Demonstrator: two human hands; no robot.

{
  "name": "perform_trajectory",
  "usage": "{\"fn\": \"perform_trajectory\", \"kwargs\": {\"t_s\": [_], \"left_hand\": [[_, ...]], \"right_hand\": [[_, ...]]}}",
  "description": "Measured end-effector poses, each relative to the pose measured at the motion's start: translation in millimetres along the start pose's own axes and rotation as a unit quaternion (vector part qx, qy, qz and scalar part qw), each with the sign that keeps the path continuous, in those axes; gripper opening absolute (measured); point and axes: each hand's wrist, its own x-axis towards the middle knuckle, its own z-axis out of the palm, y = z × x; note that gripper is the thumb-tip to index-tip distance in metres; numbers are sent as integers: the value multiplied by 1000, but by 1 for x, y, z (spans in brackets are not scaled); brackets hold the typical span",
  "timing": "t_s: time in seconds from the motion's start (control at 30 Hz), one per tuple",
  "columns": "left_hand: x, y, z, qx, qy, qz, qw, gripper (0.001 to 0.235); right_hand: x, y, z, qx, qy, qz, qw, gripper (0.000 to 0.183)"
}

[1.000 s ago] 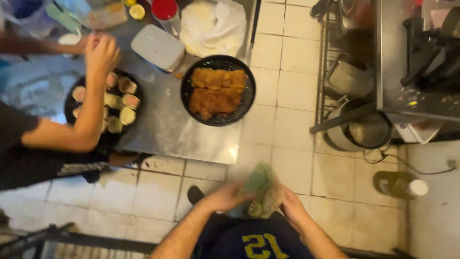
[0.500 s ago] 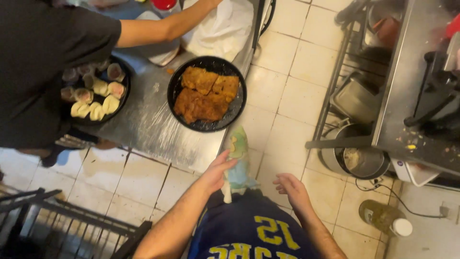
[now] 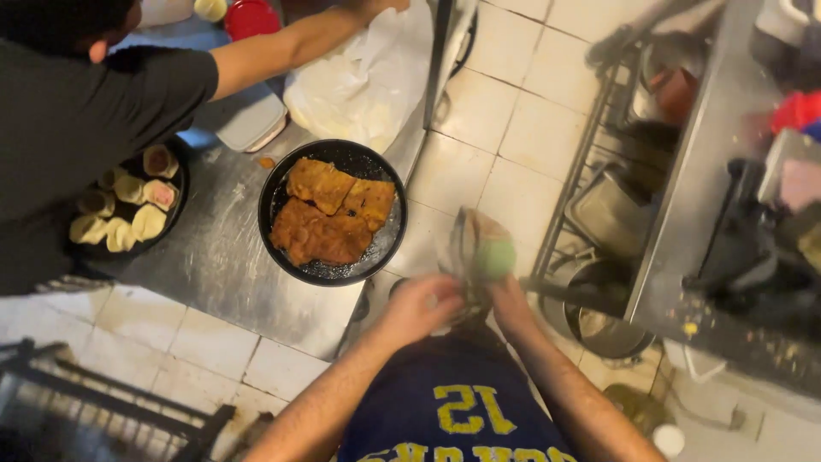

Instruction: Preparing meat dishes by seasoning with sauce and layering with additional ingredients on a tray in a kitchen.

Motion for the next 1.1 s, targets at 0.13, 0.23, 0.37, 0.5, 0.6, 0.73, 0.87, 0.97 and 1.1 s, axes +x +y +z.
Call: {"fn": "perform_trajectory", "kwargs": {"t_s": [0.13,0.23,0.37,0.5,0.6,0.73,0.87,0.97,1.1], "left_hand": [[20,30,-12,133,98,51,985,97],[31,17,-1,100,-9,-7,995,38],[41,-14,44,64,58,-227,970,47],[54,-57,84,-23,157,-384,910,48],[74,-34,61,-36,207,-429,879,48],[74,-22,14,-15,250,-464,850,52],[36,-91,17,23,320,-492,810,56],[-2,-81,28,9,429,-416,802,59],[-88,-106,94,106,487,-315,808,18]], "right_hand": [[17,-60,-14,-200,-139,-72,967,47],[32,-108,-49,-223,-342,-281,869,48],[76,-72,-60,-295,-266,-267,878,50],[86,-71,-53,-266,-162,-136,940,48],[125,-43,-21,-247,-249,-21,936,56],[129,-56,29,-63,-317,76,943,75],[150,-50,101,144,-308,143,929,67],[172,-33,138,169,-242,144,945,43],[187,-8,143,101,-168,134,972,49]]}}
